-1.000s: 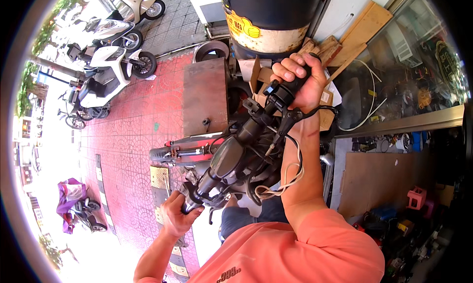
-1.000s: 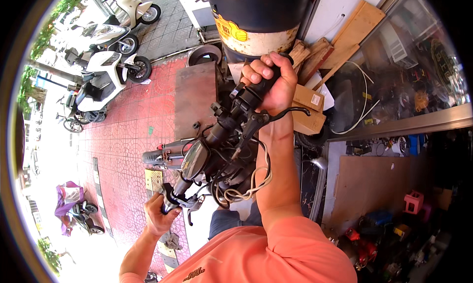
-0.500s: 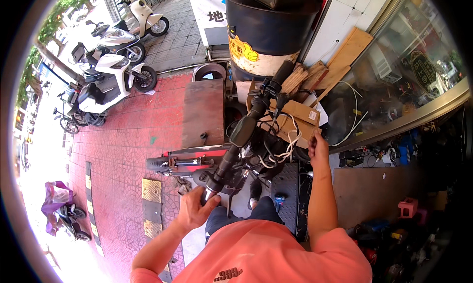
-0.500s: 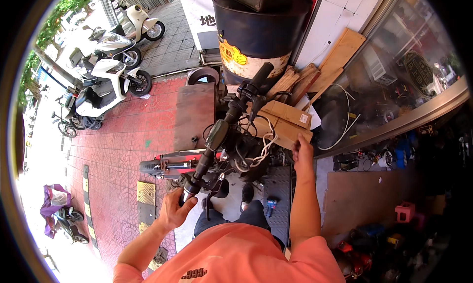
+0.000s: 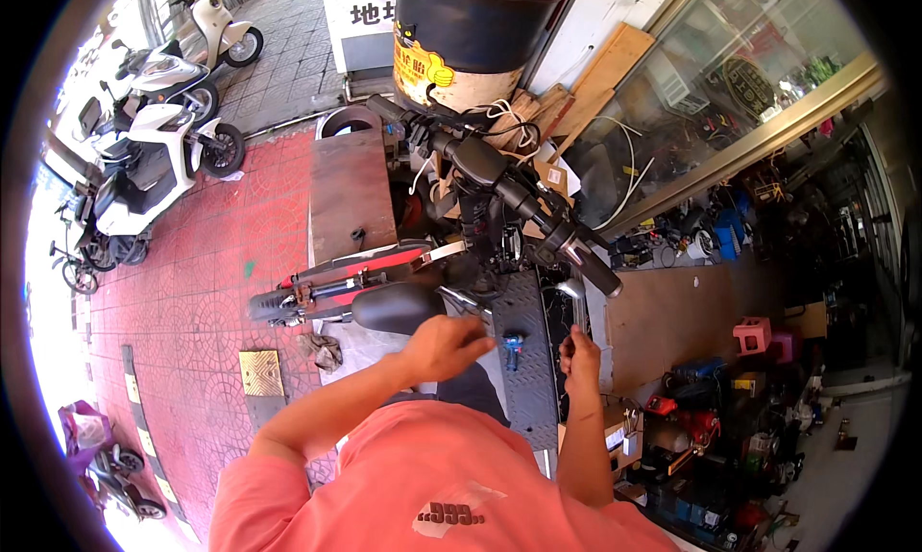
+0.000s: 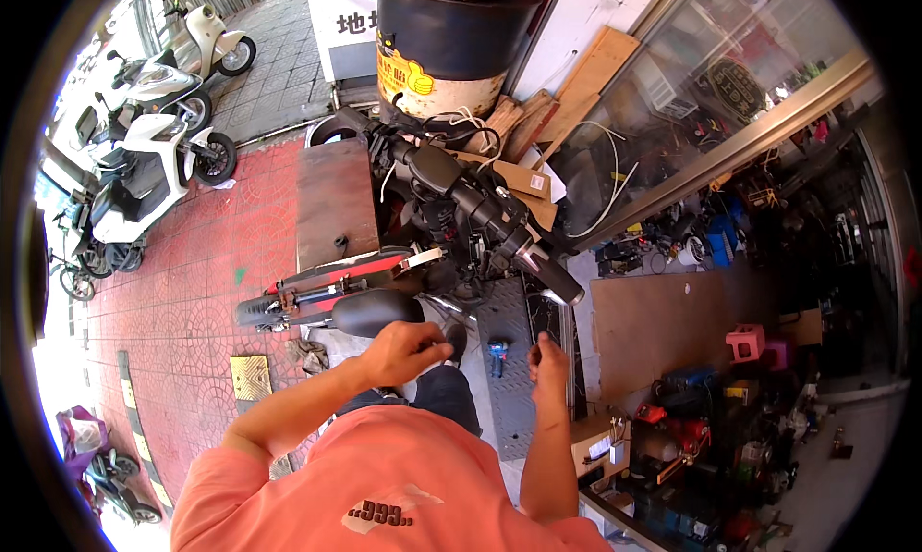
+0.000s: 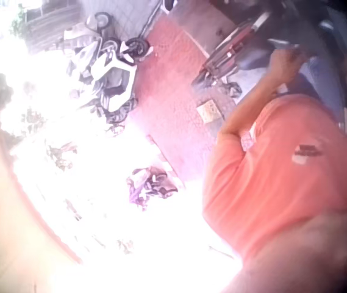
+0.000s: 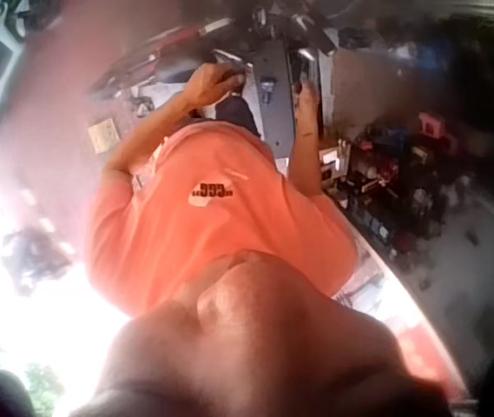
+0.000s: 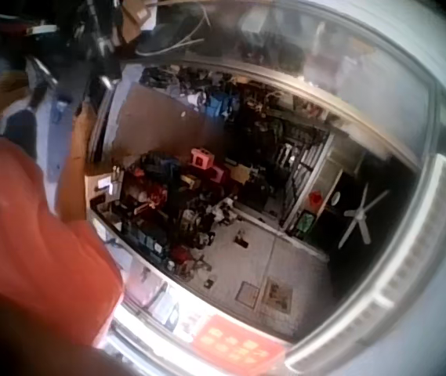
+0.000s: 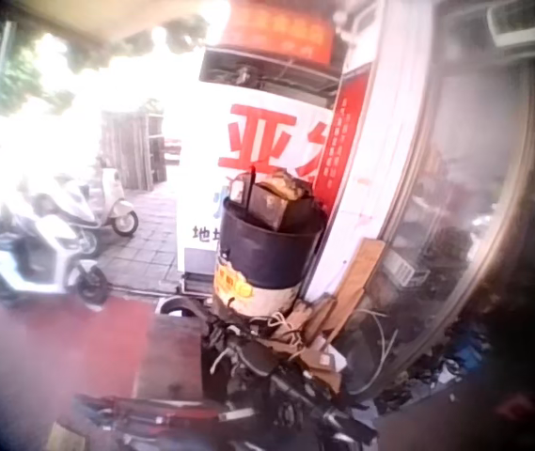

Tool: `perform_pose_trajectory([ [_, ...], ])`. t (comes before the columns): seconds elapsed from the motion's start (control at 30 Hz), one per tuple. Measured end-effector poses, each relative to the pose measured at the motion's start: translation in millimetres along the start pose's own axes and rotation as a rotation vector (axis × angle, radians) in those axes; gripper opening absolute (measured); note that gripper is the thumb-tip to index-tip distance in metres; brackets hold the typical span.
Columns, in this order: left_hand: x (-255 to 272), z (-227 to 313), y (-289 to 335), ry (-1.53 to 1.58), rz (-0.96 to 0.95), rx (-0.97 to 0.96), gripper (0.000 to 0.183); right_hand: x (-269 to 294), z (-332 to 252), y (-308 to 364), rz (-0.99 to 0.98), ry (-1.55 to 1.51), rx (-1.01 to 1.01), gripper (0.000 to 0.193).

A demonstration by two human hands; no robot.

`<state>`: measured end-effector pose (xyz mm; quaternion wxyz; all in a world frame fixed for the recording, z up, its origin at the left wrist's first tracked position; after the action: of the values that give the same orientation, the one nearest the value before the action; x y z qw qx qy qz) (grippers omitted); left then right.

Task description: The person uses a screwdriver to loosen and tighten screws on the handlebar assembly of an electric scooter, handles internal wires, and adjusts the digital display unit.

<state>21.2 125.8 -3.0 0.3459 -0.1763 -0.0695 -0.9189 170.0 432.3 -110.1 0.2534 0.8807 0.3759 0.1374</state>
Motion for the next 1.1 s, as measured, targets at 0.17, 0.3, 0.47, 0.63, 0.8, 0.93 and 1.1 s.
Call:
perform_pose_trajectory([
  [0.17, 12.2, -75.8, 34.1, 0.64, 0.135, 0.624, 0.034, -37.8, 47.5, 38.8, -0.162, 0.169, 0.029, 0.028],
  [0.3, 9.2, -81.7, 38.4, 1.165, 0.214, 0.789, 0.035, -111.1, 44.2, 79.0, -0.454, 0.537, 0.335, 0.035],
  [0.47, -20.7, -85.2, 30.1, 1.429, 0.332, 0.81, 0.034, -168.6, -5.0, 115.2, -0.702, 1.027, 0.536, 0.036],
  [0.63, -42.1, -73.0, 22.1, 1.331, 0.5, 0.631, 0.032, -171.4, -17.5, 92.5, -0.728, 1.084, 0.709, 0.029],
  [0.8, -57.7, -87.8, 20.4, 1.08, 0.595, 0.534, 0.043, -159.9, -17.5, 66.8, -0.771, 0.836, 0.645, 0.03],
  [0.93, -80.2, -120.0, 21.0, 1.602, 0.471, 0.692, 0.039, -182.1, -13.2, 56.6, -0.958, 0.371, 0.318, 0.028],
  [1.1, -59.6, -102.3, 1.8, 1.898, 0.576, 0.605, 0.044, -234.1, -17.9, 56.5, -1.003, 0.536, 0.759, 0.022],
])
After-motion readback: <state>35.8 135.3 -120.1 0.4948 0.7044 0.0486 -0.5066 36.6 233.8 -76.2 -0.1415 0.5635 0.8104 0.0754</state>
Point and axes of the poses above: each hand's wrist, its own y-axis away from the middle knuckle, its own x-axis out of the back of the hand, z = x × y, the point moved 3 cm from there along -y, towards the middle knuckle, and after that the axes turned 4 degrees about y, right-handed, at the moved point
